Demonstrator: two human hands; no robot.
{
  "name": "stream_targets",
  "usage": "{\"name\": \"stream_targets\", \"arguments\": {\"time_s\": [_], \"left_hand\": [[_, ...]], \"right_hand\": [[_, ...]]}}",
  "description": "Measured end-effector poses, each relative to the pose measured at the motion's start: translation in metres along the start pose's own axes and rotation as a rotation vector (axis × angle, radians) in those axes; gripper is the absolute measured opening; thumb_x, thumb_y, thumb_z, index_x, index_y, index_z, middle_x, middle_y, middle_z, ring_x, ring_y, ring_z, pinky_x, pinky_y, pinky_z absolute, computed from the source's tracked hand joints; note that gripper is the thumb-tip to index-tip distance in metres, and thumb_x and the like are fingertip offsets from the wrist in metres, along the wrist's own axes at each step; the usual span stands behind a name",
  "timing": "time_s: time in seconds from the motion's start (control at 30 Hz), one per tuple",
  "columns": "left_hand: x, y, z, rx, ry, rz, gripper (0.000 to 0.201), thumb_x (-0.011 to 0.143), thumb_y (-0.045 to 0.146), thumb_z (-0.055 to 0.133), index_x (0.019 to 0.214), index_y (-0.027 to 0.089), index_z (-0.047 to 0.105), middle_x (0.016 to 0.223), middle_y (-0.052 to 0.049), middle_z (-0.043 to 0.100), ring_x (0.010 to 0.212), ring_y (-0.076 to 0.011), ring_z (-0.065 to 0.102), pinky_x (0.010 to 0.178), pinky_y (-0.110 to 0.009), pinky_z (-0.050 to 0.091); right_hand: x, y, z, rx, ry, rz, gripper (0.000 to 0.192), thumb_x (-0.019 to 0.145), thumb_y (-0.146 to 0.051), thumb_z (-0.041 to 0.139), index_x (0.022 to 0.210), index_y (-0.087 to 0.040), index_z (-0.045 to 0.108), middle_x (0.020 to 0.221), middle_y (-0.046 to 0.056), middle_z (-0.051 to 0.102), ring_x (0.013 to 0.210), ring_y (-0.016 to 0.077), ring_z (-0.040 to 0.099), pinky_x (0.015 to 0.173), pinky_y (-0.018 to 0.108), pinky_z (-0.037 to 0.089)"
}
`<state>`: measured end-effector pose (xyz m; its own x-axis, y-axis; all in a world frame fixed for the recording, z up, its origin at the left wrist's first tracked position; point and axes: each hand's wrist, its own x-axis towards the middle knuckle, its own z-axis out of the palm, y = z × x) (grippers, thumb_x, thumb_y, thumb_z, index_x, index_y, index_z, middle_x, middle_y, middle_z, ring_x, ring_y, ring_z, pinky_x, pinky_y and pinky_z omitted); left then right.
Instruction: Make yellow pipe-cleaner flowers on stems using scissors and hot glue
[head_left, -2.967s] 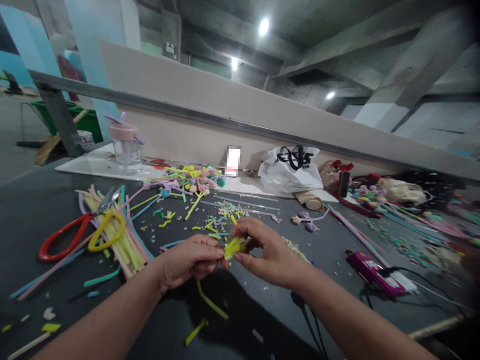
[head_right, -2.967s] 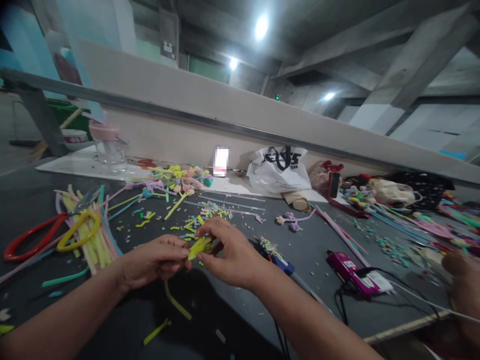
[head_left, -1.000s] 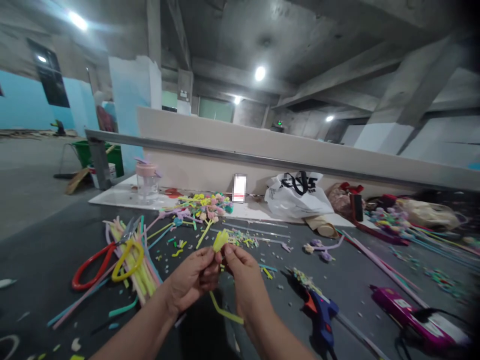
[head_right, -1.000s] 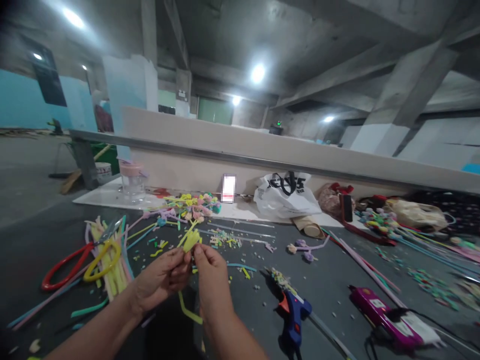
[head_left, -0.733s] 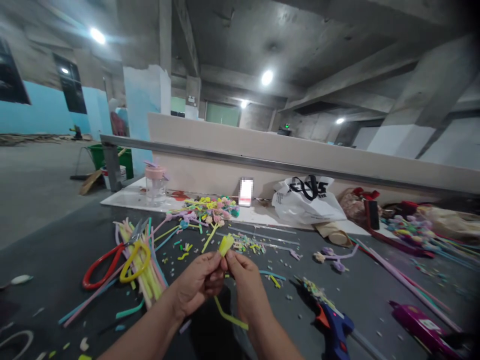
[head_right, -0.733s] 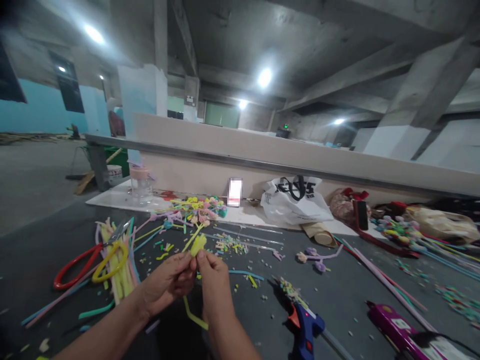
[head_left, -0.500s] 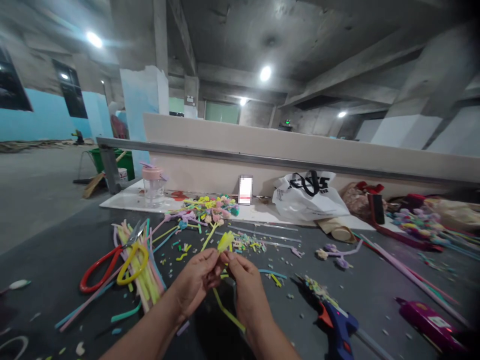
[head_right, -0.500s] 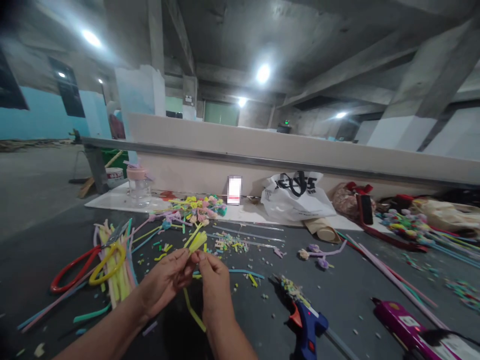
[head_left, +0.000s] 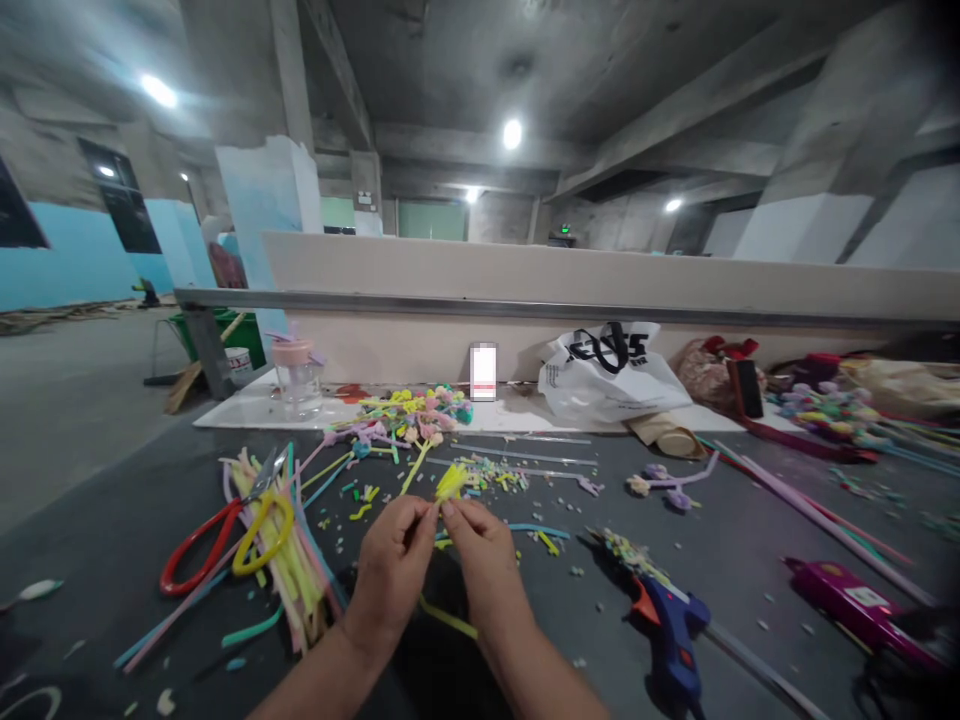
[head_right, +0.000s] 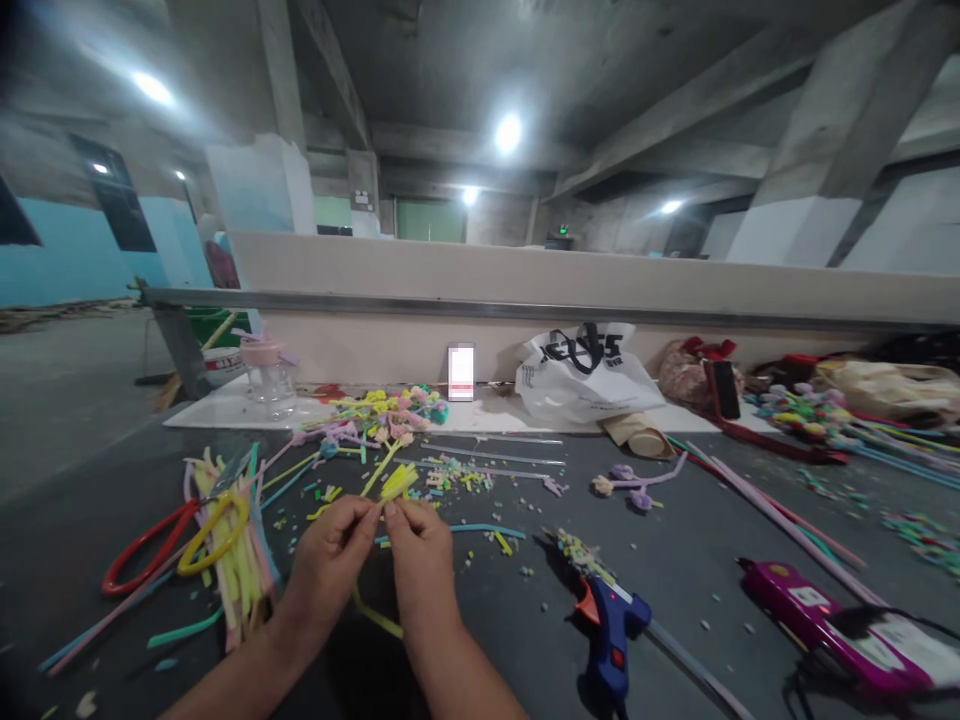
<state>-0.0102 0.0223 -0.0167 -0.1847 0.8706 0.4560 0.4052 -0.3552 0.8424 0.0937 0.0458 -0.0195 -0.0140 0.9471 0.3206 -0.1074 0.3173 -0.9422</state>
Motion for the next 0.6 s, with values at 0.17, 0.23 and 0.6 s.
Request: {"name": "stream_targets", "arguments": {"time_s": [0.17, 0.23, 0.6], "left_hand": [[-0.002, 0.006, -0.003, -0.018, 0.002, 0.134, 0.015, 0.081, 0.024, 0.048, 0.069, 0.024, 0.058, 0.071, -0.004, 0.055, 0.072, -0.0188, 0.05, 0.07, -0.028, 0.038], [-0.003, 0.004, -0.002, -0.089, -0.037, 0.136, 0.014, 0.08, 0.023, 0.048, 0.076, 0.024, 0.061, 0.078, -0.005, 0.059, 0.079, -0.02, 0.053, 0.076, -0.03, 0.039], [-0.003, 0.006, 0.023, -0.632, -0.213, -0.54, 0.027, 0.073, 0.045, 0.055, 0.077, 0.02, 0.047, 0.058, 0.008, 0.042, 0.033, -0.0033, 0.021, 0.03, -0.016, 0.021]], "right_hand": [[-0.002, -0.011, 0.0, 0.036, -0.02, 0.012, 0.022, 0.073, -0.031, 0.062, 0.056, -0.017, 0.064, 0.066, -0.001, 0.057, 0.067, 0.0144, 0.047, 0.067, 0.025, 0.038], [-0.002, -0.013, 0.001, 0.106, -0.015, 0.067, 0.021, 0.071, -0.032, 0.064, 0.057, -0.017, 0.064, 0.064, -0.001, 0.057, 0.066, 0.0144, 0.048, 0.065, 0.025, 0.038], [0.008, -0.014, -0.011, 0.226, 0.164, 0.196, 0.022, 0.065, -0.037, 0.068, 0.063, -0.016, 0.065, 0.06, -0.001, 0.058, 0.059, 0.0138, 0.048, 0.059, 0.024, 0.037]]}}
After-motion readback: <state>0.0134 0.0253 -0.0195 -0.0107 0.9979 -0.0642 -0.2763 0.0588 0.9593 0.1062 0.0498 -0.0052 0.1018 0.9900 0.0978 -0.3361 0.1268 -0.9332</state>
